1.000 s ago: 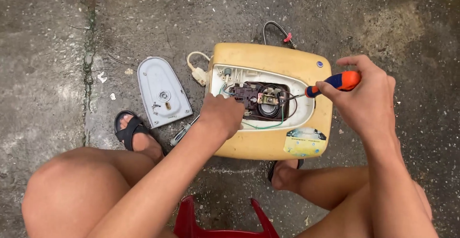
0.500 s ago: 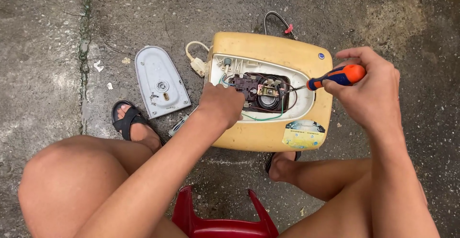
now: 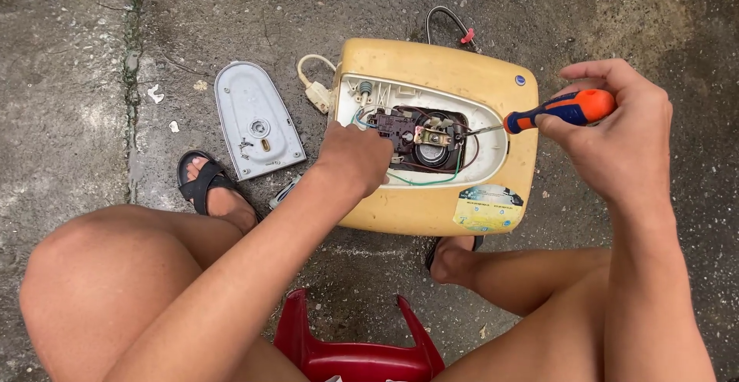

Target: The person is disassembling a small appliance by unscrewing internal components and manually manipulating the parts to remove them.

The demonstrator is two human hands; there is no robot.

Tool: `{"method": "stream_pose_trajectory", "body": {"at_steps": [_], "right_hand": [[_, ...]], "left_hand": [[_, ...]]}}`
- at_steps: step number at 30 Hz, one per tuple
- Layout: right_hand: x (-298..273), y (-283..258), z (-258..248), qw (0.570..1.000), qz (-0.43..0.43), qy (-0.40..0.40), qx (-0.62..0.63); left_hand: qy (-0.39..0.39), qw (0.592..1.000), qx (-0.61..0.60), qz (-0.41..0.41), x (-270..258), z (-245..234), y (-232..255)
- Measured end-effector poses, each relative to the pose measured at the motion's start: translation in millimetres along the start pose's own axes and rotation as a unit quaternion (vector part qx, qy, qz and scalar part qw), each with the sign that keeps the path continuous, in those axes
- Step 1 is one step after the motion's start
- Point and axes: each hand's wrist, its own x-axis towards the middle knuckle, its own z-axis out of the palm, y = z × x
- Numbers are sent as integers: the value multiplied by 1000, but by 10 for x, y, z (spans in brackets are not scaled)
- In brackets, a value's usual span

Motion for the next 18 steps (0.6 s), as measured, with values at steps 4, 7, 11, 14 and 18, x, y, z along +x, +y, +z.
{"method": "stream_pose_trajectory", "body": {"at_steps": [4, 7, 11, 14, 18], "right_hand": [[-16, 7, -21, 1000, -3, 1, 1], [-40, 14, -57, 1000, -9, 10, 22], [-62, 59, -101, 999, -12, 16, 48], [-98, 140, -135, 993, -24, 47, 108], [-155, 177, -208, 983, 33, 92, 154]], "left_hand": [[0, 1000, 1, 3, 5, 2, 11], [1, 1000, 0, 4, -4, -26, 16], [19, 1000, -3, 9, 23, -28, 18], [56, 998, -29, 12, 37, -11, 26], [206, 964, -164, 42, 129, 66, 16]]}}
